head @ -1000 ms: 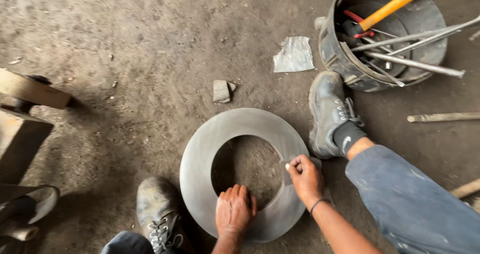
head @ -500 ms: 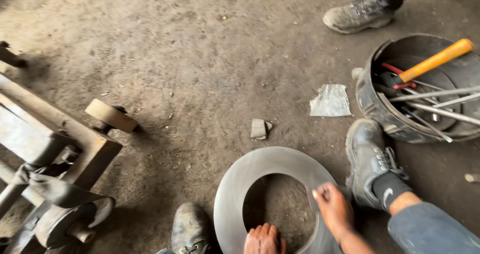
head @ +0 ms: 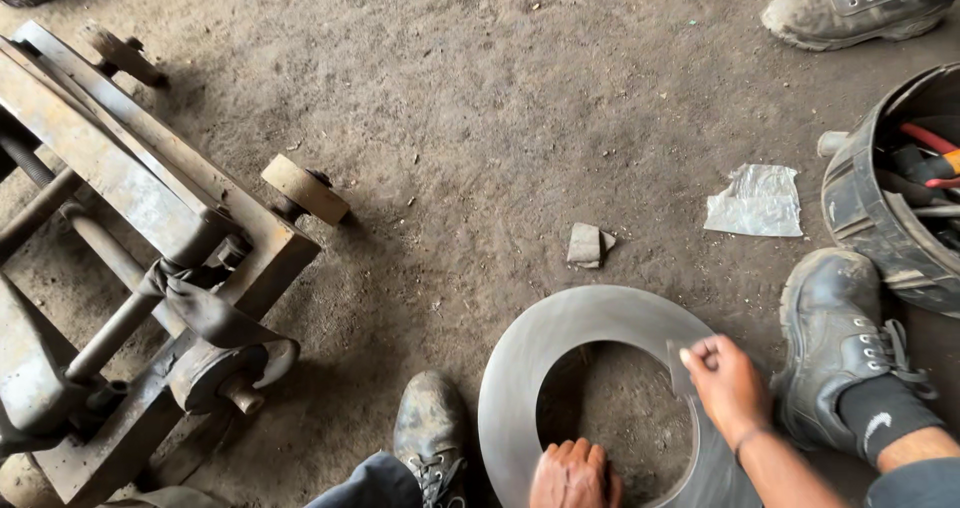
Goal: The person sands the surface of a circular brake rotor by hand using a piece of sandpaper, rotating the object to reach different sections.
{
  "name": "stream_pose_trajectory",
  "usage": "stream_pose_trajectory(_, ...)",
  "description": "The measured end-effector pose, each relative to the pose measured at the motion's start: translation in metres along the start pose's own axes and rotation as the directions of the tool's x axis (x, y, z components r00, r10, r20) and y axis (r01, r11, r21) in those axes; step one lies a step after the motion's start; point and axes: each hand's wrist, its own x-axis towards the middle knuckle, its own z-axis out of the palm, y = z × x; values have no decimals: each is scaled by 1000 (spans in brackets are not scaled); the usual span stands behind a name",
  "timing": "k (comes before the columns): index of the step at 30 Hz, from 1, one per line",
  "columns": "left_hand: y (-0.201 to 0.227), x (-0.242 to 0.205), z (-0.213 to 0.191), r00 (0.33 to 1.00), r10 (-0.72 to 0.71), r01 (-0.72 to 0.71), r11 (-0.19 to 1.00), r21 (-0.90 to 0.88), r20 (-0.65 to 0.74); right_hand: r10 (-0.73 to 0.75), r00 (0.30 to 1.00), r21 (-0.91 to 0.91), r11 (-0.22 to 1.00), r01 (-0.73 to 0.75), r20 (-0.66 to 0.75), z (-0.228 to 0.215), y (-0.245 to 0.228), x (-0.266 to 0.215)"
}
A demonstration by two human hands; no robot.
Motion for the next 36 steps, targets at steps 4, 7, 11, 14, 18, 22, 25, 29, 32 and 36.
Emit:
stream_pose_trajectory(4, 8, 2, -21, 1000, 5, -4, 999, -45, 13, -46, 999, 19, 999, 46, -26, -1, 0, -6)
stream_pose_trajectory(7, 10, 8, -23, 995, -27, 30, 999, -37, 96, 30, 996, -46, 998, -34, -78, -8, 18, -43)
stream_pose_trajectory(11, 12, 11, -19, 954, -132, 134, 991, 8, 268, 188, 980, -106, 975, -193, -57, -14, 29, -70)
stream_pose_trajectory(14, 11, 11, -17, 955, -144, 144, 989, 16, 261, 166, 981, -86, 981, -175, -102, -12, 19, -56)
stream_pose_trajectory(18, 10, 10, -16, 961, -123, 128, 992, -5, 246, -19, 997, -15, 1000, 18, -79, -3, -10, -6)
stream_pose_trajectory(22, 11, 12, -17, 988, -89, 92, 995, -21, 123, -23, 999, 11, 1000, 23, -29, 7, -35, 32)
stream_pose_trajectory(25, 9, 8, -15, 993, -83, 86, 996, -21, 86, -72, 997, 52, 996, 74, -35, 6, -29, 16)
stream_pose_trajectory(29, 0, 4, 1, 993, -68, 69, 998, -13, 93, -28, 995, -6, 1000, 28, -96, -11, 0, -39)
stream_pose_trajectory(32, -14, 0, 23, 1000, -12, 12, 1000, -1, 28, 89, 991, -45, 995, -94, -102, -9, 4, -48)
stream_pose_trajectory(36, -32, 0, 59, 979, -63, 53, 997, 60, 195, 58, 995, -70, 995, -64, -84, -6, -11, -28)
